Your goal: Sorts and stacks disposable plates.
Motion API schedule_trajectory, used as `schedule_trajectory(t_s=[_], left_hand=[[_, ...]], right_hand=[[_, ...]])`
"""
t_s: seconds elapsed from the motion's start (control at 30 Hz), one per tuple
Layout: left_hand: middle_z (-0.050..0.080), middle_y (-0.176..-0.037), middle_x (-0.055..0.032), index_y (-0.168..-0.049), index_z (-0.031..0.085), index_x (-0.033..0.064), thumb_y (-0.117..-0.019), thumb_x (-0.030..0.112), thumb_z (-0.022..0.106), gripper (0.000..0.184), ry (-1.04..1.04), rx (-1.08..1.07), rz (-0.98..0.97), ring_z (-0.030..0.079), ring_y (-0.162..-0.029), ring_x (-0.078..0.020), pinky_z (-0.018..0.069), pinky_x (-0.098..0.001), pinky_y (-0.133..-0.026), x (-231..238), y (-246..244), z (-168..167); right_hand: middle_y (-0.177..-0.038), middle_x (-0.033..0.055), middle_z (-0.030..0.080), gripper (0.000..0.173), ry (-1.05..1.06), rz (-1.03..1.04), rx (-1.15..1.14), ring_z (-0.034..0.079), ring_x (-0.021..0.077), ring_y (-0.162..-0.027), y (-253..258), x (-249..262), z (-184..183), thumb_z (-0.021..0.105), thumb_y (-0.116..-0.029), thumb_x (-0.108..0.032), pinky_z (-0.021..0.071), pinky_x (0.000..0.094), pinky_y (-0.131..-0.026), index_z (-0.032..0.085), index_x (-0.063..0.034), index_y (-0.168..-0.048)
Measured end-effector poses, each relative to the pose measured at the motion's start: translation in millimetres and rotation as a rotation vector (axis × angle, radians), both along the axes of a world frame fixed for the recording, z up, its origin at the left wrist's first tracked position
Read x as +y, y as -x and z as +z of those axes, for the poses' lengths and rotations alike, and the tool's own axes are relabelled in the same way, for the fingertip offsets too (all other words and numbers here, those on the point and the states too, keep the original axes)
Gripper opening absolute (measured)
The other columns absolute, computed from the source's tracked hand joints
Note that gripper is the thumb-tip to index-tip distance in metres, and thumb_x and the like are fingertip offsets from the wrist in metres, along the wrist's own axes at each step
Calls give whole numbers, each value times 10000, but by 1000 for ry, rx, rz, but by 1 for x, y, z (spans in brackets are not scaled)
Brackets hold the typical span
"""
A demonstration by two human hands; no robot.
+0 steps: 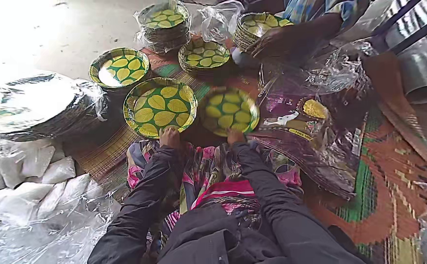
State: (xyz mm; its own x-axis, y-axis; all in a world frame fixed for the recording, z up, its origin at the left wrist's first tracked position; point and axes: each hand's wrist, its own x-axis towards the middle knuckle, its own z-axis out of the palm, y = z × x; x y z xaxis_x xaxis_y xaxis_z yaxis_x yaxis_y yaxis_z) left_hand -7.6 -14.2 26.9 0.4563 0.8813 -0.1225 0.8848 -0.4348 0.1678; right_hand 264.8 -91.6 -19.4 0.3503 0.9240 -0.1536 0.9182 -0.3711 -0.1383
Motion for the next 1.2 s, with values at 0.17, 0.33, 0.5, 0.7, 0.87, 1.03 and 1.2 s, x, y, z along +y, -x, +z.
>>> schedule_trajectory(t_s=[0.17,0.33,0.5,0.7,0.87,1.03,1.2], left_hand=[[717,-1249,-221,-1166,732,-15,-1048,63,517,258,-246,-258,-40,660,-1223,-409,379,-606,-1157,-8,7,-4],[746,-1061,-231,-1055,716,-30,-827,193,777,324,-641,-480,-346,725,-1017,-412,429,-614,-1097,-15,11,-14],[743,-978,-211,-993,706,-40,-926,3,638,105,-808,-470,-549,727,-933,-391,473,-563,-1026,-26,7,-13],[703,-1174,-235,-1184,686,10,-976,311,648,367,-867,-630,-411,638,-1195,-442,334,-694,-1119,-25,9,-12],[504,-1495,-81,-1360,521,232,-1049,619,400,511,-1180,-702,-299,315,-1523,-268,85,-613,-1236,-14,8,-27],[480,-1517,-332,-1482,526,37,-855,227,791,707,-694,-519,-275,455,-1413,-536,275,-769,-1135,-23,-2,-12],[667,-1275,-289,-1338,615,-19,-983,70,610,366,-237,-78,-54,612,-1248,-462,407,-629,-1092,-14,-11,0]], right_hand=[[-1661,254,283,844,-107,3,130,242,463,-1545,28,-16,-5,739,-948,-337,188,729,-1190,307,-52,-1614],[-1649,179,366,919,-611,364,8,273,418,-1550,82,-24,50,859,-759,-52,174,723,-1207,429,-88,-1570],[-1147,244,732,318,-398,551,24,677,413,-1170,108,-11,74,495,-999,73,441,553,-1103,733,5,-1200],[-1046,268,723,184,-555,579,69,692,448,-1078,113,-4,59,567,-957,74,536,558,-975,717,77,-1064],[-1198,295,703,498,-584,564,6,651,488,-1185,99,16,104,558,-951,88,500,620,-1001,640,-94,-1407],[-1144,264,702,346,-824,377,90,667,443,-1094,50,28,141,653,-987,-147,525,556,-963,712,-124,-1327],[-1281,245,665,402,-888,138,91,603,454,-1227,14,34,112,656,-926,7,467,553,-1067,721,-105,-1305]])
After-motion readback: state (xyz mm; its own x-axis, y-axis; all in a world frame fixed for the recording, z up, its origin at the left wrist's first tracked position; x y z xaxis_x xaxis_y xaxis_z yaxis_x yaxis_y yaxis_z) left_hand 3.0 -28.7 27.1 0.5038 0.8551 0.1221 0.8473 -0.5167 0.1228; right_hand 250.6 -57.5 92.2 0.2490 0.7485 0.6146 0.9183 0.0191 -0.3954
